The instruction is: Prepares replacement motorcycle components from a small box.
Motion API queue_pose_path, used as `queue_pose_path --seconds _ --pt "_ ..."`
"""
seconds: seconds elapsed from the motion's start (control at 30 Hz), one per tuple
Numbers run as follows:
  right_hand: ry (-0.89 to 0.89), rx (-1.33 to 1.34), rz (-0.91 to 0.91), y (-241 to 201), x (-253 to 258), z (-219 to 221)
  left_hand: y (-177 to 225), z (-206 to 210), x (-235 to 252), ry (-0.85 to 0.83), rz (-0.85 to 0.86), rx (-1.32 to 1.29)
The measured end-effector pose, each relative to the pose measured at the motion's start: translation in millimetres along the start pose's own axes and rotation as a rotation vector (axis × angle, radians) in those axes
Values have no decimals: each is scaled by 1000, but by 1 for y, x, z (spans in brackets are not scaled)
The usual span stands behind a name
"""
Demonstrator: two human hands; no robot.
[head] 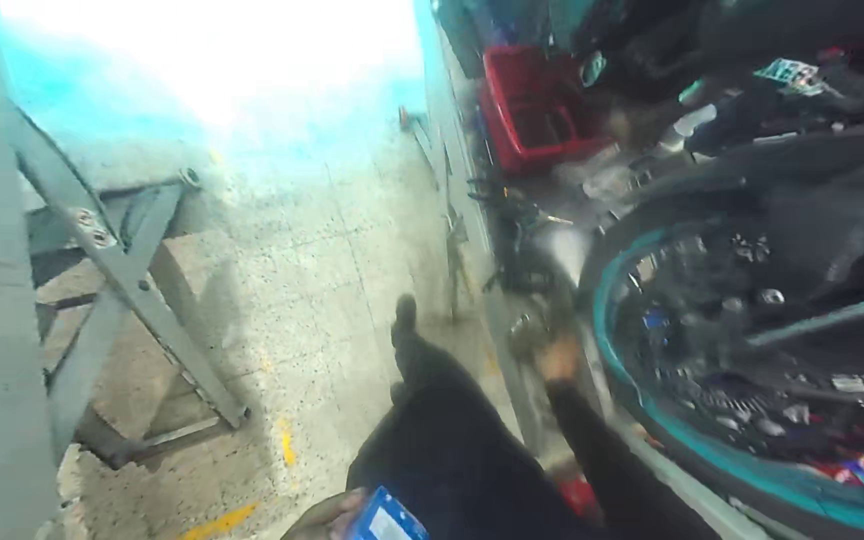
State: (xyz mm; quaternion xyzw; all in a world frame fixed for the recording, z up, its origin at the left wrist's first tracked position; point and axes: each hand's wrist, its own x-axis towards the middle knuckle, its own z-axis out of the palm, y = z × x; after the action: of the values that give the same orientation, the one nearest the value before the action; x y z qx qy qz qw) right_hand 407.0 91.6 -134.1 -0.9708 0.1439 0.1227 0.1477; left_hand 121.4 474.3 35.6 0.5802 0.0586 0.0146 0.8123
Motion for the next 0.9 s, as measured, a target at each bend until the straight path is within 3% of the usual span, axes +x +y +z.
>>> queue_pose_path --seconds 0.07,0.13,0.2,0.27,0.43,0.7,0.9 --pt "-201 360 -267 -54 -15 -30 2 4 44 156 46 8" --pt "-764 868 -495 -121 -26 -53 0 10 101 185 73 24" --pt "-1297 1167 -638 -184 -35 -65 0 23 156 170 84 70" --pt "-1486 1356 -701 -233 -29 -71 2 26 208 137 131 96" --pt "-1353 1317 -853 -274 22 -80 33 -1 276 48 144 173" --pt "-1288 1356 -820 -300 59 -84 40 -23 342 64 124 -20" --pt "-1158 1396 -786 -354 79 -85 48 -50 403 140 262 102"
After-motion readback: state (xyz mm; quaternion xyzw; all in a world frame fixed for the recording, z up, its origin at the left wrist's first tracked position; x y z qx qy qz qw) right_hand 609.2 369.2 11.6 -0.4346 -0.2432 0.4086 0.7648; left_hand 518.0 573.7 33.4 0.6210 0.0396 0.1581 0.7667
